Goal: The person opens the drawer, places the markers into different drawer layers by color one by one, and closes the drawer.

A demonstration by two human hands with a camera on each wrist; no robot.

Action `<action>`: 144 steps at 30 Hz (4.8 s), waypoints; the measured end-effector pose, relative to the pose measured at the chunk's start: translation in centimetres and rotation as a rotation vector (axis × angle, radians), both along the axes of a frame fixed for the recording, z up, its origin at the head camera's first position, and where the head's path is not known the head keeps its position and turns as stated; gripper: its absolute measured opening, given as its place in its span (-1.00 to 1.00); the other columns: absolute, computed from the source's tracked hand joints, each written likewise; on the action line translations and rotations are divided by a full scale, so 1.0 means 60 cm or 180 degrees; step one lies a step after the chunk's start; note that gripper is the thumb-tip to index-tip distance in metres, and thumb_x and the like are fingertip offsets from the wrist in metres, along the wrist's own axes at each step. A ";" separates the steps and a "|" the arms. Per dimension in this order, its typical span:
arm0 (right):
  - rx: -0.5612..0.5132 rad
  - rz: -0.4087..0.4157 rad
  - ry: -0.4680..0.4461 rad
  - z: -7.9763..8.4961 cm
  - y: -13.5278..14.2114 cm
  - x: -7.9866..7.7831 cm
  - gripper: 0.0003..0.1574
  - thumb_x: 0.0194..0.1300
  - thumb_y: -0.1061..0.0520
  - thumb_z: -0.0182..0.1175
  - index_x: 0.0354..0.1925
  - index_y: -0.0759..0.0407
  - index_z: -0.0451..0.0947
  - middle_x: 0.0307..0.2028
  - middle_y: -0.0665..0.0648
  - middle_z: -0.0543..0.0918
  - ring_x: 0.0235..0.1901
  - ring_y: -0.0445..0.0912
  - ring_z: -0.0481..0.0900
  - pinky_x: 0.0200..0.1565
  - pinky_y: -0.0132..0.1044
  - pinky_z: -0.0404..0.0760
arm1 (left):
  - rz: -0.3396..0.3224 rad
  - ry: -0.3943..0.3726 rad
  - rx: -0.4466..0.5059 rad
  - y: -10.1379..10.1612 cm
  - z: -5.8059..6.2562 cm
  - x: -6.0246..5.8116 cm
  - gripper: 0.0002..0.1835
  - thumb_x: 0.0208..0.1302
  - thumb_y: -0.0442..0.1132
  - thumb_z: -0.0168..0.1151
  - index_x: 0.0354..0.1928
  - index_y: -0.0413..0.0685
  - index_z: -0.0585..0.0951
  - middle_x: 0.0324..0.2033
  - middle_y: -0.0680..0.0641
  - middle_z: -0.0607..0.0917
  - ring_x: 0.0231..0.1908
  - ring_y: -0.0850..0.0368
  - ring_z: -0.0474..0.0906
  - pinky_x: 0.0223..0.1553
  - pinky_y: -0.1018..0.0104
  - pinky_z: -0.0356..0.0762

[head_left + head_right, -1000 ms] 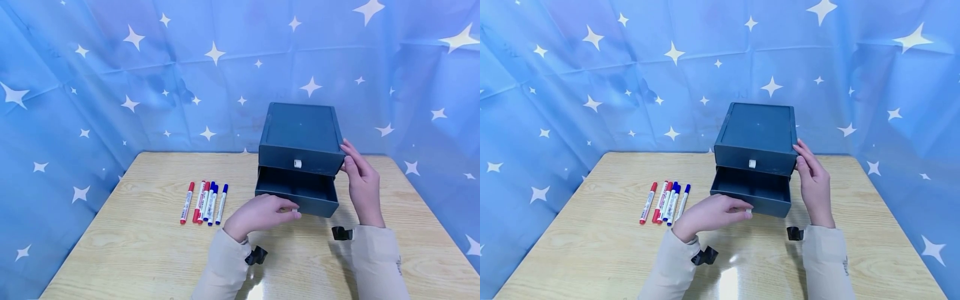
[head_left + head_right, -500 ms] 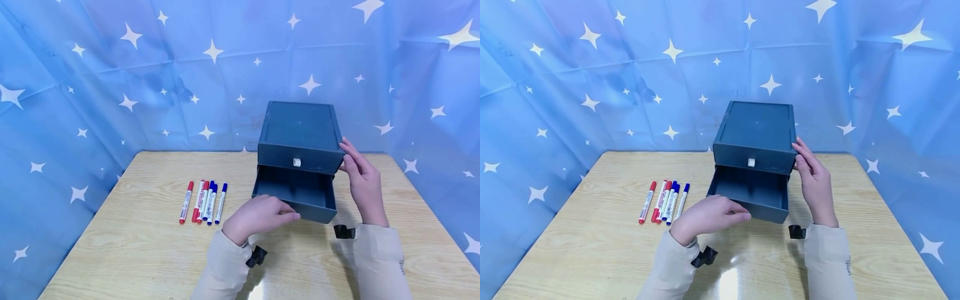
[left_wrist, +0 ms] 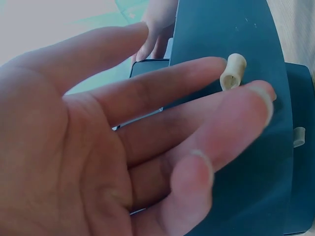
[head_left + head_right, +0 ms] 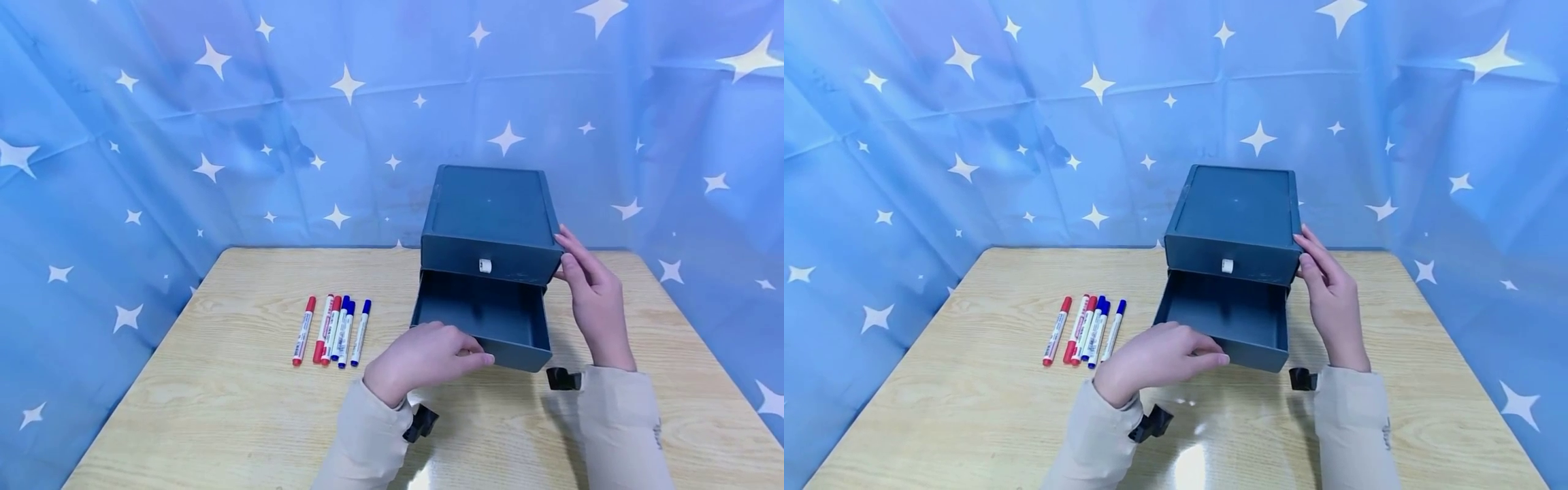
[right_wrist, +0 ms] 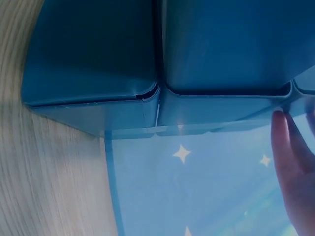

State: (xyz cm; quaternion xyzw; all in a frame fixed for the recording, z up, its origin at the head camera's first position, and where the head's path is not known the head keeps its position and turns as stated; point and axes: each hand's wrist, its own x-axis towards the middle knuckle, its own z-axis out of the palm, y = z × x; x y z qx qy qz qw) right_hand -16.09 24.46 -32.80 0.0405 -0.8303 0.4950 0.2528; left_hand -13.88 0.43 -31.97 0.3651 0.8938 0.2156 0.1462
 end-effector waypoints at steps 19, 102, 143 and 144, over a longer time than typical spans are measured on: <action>0.0019 -0.0029 0.0038 -0.008 -0.001 0.004 -0.56 0.37 0.01 -0.13 0.20 -0.10 0.33 0.24 -0.12 0.26 -0.12 -0.35 0.48 -0.13 -0.56 0.38 | 0.0034 -0.0062 0.0016 0.001 -0.006 0.004 -0.72 0.22 0.13 0.01 -0.22 0.30 0.65 -0.41 0.34 0.58 -0.49 0.42 0.40 -0.46 0.52 0.35; -0.0201 0.0024 0.0039 -0.004 0.005 -0.019 -0.58 0.35 0.00 -0.09 0.15 -0.11 0.38 0.21 -0.12 0.30 -0.11 -0.27 0.51 -0.12 -0.47 0.41 | 0.2457 -0.0035 -0.0004 -0.114 -0.183 -0.153 -0.55 0.16 -0.18 0.16 0.13 0.01 0.42 0.01 -0.08 0.51 -0.11 0.04 0.48 -0.18 0.12 0.46; -0.0250 0.0008 0.0040 -0.010 0.005 -0.020 -0.57 0.35 0.02 -0.09 0.17 -0.10 0.37 0.22 -0.11 0.30 -0.29 -0.34 0.55 -0.12 -0.53 0.36 | 0.2013 0.0245 0.0381 -0.135 -0.060 -0.114 -0.76 0.12 0.07 0.18 -0.32 0.10 0.58 -0.51 0.13 0.57 -0.52 0.19 0.45 -0.54 0.32 0.39; -0.0254 0.0009 0.0036 -0.011 0.005 -0.020 -0.58 0.35 0.02 -0.09 0.17 -0.10 0.37 0.22 -0.11 0.29 -0.29 -0.34 0.55 -0.12 -0.53 0.36 | 0.2005 0.0247 0.0385 -0.135 -0.059 -0.113 -0.76 0.11 0.07 0.19 -0.32 0.09 0.58 -0.51 0.13 0.56 -0.52 0.19 0.46 -0.54 0.32 0.39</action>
